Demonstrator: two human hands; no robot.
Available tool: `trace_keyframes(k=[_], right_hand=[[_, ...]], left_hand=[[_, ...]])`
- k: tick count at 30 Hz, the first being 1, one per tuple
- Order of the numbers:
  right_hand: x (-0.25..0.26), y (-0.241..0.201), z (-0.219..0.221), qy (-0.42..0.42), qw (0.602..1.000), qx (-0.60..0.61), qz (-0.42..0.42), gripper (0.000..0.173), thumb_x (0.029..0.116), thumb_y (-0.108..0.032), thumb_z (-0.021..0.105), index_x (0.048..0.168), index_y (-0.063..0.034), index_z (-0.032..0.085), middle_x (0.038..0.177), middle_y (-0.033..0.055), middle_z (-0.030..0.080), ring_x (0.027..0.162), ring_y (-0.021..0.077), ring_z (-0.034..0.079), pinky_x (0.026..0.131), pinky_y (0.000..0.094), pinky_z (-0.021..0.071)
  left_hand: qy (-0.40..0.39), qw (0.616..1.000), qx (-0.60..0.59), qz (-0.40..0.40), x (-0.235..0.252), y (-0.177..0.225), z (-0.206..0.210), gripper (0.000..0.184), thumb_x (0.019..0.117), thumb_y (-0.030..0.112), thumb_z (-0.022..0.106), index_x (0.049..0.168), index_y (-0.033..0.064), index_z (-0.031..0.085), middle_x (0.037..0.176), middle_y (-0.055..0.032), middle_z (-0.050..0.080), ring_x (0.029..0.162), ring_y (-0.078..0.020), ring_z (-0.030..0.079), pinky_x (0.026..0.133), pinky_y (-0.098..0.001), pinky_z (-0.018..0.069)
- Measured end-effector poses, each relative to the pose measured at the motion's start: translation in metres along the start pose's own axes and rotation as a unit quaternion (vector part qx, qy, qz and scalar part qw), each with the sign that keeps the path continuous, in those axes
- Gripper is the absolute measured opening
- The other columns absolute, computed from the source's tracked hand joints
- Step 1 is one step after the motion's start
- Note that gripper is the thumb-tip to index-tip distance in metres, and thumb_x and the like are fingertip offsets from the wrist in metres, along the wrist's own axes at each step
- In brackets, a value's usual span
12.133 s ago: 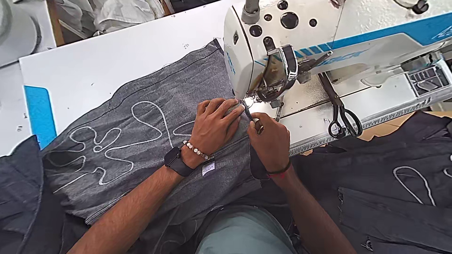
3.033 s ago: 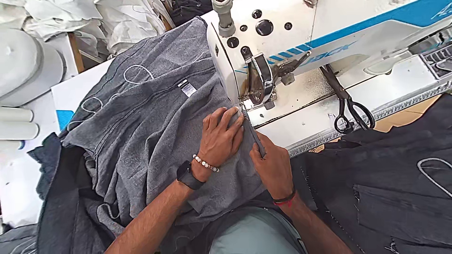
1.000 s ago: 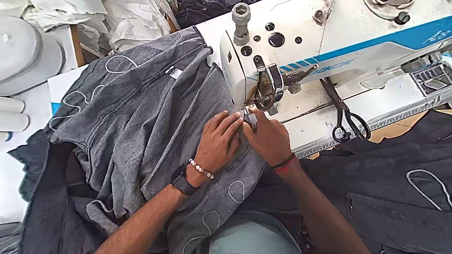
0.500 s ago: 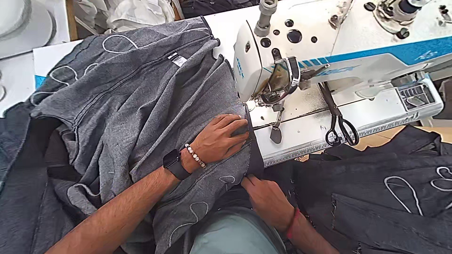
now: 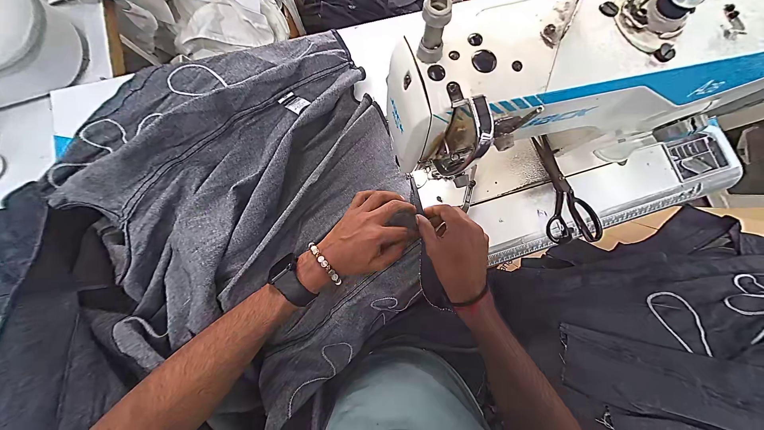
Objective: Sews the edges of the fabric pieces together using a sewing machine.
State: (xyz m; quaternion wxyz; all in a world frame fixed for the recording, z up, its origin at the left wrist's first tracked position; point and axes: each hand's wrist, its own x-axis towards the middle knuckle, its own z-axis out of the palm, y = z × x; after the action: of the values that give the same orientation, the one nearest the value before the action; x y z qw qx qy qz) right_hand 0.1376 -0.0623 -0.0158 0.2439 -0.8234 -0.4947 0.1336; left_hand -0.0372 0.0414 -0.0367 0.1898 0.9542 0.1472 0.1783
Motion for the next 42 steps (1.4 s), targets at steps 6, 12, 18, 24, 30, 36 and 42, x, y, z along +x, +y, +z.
trace_keyframes(k=[6,12,18,24,30,36,42], right_hand=[[-0.001,-0.009,0.003,0.018,0.998,-0.061,-0.004,0.019,0.0885,-0.036,0.072,0.095,-0.0191,0.075,0.08,-0.0015,0.069,0.069,0.018,0.066,0.056,0.0436,0.0508],[0.002,-0.009,0.002,0.008,0.997,-0.075,-0.018,0.014,0.0908,-0.03,0.068,0.093,-0.0171,0.073,0.078,0.0,0.066,0.067,0.0194,0.065,0.054,0.0421,0.0491],[-0.006,-0.003,0.004,0.044,0.995,-0.064,-0.062,0.015,0.0924,-0.021,0.065,0.099,-0.0118,0.075,0.08,0.003,0.065,0.063,0.0184,0.062,0.052,0.0375,0.0491],[-0.019,0.0,0.006,0.046,0.979,-0.119,-0.157,0.02,0.0977,-0.013,0.06,0.104,-0.0038,0.077,0.09,0.0106,0.065,0.075,0.0239,0.067,0.057,0.0354,0.0556],[-0.017,0.03,-0.009,-0.015,0.983,-0.015,-0.18,0.026,0.0967,-0.021,0.061,0.114,-0.0164,0.079,0.107,0.0048,0.069,0.099,0.0201,0.065,0.081,0.0353,0.0572],[-0.045,0.06,-0.028,0.069,0.983,0.034,-0.165,0.028,0.0993,-0.034,0.061,0.103,-0.0102,0.076,0.103,0.0087,0.072,0.095,0.0217,0.069,0.08,0.0397,0.0592],[-0.107,0.091,-0.026,0.037,0.965,-0.048,-0.254,0.016,0.0967,-0.021,0.059,0.094,-0.0102,0.071,0.072,0.0038,0.063,0.06,0.018,0.062,0.049,0.0334,0.0486]], left_hand=[[0.062,0.994,0.059,-0.07,0.005,0.003,0.006,0.027,0.1011,0.027,0.054,0.114,0.0163,0.075,0.124,-0.0032,0.069,0.126,-0.023,0.058,0.106,-0.0446,0.0444],[0.052,0.987,0.117,-0.095,0.006,0.005,0.008,0.031,0.1034,0.031,0.051,0.123,0.0186,0.072,0.132,-0.004,0.066,0.129,-0.0241,0.056,0.108,-0.0459,0.0422],[0.009,0.977,0.162,-0.137,0.008,0.005,0.01,0.048,0.1042,0.042,0.039,0.147,0.0292,0.057,0.15,-0.0006,0.054,0.138,-0.0254,0.046,0.113,-0.0473,0.0326],[0.014,0.988,0.134,-0.081,0.005,0.002,0.007,0.046,0.1046,0.04,0.044,0.145,0.0237,0.06,0.153,0.0011,0.053,0.144,-0.0231,0.044,0.119,-0.0462,0.0318],[0.02,0.995,0.095,-0.037,0.003,0.007,0.01,0.039,0.1044,0.034,0.049,0.138,0.0271,0.067,0.15,0.0035,0.058,0.143,-0.025,0.046,0.119,-0.0474,0.0346],[0.026,0.993,0.085,-0.073,-0.006,0.027,0.021,0.037,0.1052,0.034,0.048,0.135,0.0288,0.069,0.153,0.0029,0.055,0.151,-0.0298,0.037,0.125,-0.0526,0.0272],[0.0,0.994,0.087,-0.06,-0.006,0.023,0.016,0.039,0.1047,0.035,0.048,0.138,0.0306,0.067,0.155,0.0037,0.053,0.151,-0.0294,0.036,0.125,-0.053,0.0262]])
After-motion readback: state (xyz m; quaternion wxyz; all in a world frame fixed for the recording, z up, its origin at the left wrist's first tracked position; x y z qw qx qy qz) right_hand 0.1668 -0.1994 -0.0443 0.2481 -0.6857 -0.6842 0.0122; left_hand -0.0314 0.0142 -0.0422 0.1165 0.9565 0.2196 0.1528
